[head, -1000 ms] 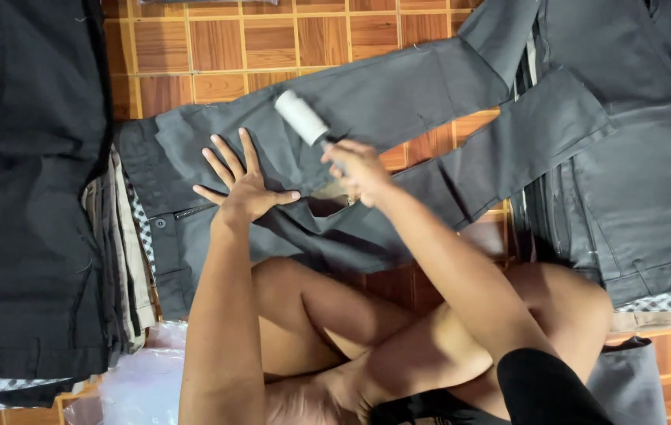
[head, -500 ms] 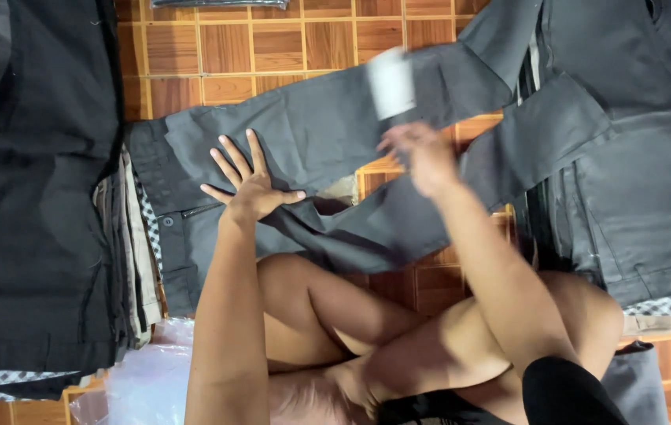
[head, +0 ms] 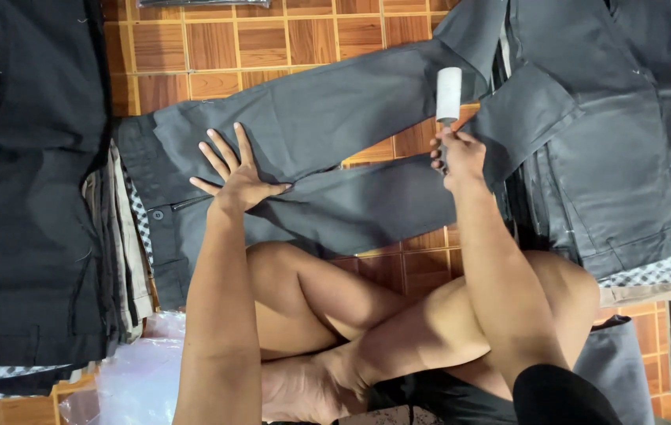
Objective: A person uses a lint roller to remove debris from several pairs of grey trousers while sitting on the floor.
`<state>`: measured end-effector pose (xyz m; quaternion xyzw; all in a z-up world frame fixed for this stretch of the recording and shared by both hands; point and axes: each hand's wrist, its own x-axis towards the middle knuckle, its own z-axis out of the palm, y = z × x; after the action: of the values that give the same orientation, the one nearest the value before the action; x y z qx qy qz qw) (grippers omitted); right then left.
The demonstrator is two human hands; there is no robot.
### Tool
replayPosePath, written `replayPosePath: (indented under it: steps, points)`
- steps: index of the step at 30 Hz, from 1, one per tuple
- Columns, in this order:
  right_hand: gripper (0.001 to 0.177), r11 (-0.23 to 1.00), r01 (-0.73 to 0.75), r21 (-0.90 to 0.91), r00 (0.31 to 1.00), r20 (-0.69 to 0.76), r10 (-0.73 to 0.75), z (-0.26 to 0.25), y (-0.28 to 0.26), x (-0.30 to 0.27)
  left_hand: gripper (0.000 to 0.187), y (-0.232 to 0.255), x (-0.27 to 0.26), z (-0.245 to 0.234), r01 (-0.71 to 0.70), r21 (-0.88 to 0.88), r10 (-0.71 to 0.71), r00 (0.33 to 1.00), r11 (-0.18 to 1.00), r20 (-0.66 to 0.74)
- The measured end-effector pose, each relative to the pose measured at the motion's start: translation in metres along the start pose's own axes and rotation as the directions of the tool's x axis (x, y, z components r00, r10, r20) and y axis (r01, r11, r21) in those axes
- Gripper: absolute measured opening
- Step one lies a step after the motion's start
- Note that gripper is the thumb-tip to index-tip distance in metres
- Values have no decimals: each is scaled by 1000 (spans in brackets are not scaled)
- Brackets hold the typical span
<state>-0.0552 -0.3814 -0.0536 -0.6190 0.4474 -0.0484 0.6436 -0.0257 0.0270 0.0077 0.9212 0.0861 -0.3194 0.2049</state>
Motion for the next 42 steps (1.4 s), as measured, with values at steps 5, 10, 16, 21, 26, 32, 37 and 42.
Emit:
replayPosePath:
  steps: [5, 10, 16, 21, 26, 32, 37, 42]
  points:
    - [17, 977, 212, -7, 964, 165, -208, 36, 0, -65, 137, 5, -13, -7, -12, -20, 12, 1000, 1000, -6]
    - [27, 975, 181, -131, 788, 612, -64, 93, 20, -156, 148, -1, -10, -3, -40, 25, 39, 999, 999, 23]
    - [22, 966, 41, -257, 826, 553, 112, 104, 31, -146, 163, -5, 1, 9, -26, 176, 28, 1000, 984, -6]
    - [12, 999, 34, 7, 995, 88, -34, 56, 25, -40, 170, -4, 4, 12, -22, 132, 25, 999, 991, -24]
    - [19, 976, 214, 43, 975, 55, -216, 54, -9, -74, 172, -1, 5, 13, 8, 158, -3, 999, 987, -33]
    - [15, 801, 542, -254, 715, 641, -280, 115, 34, -120, 173, 2, -1, 8, 21, 161, -19, 1000, 987, -14]
    - [16, 692, 631, -350, 703, 635, -320, 127, 43, -82, 173, 1, 4, 11, 31, 177, -25, 999, 984, -38]
    - [44, 654, -556, 513, 349, 858, -377, 18, 128, 196, 178, 3, 10, 11, 57, 172, -57, 998, 983, -6]
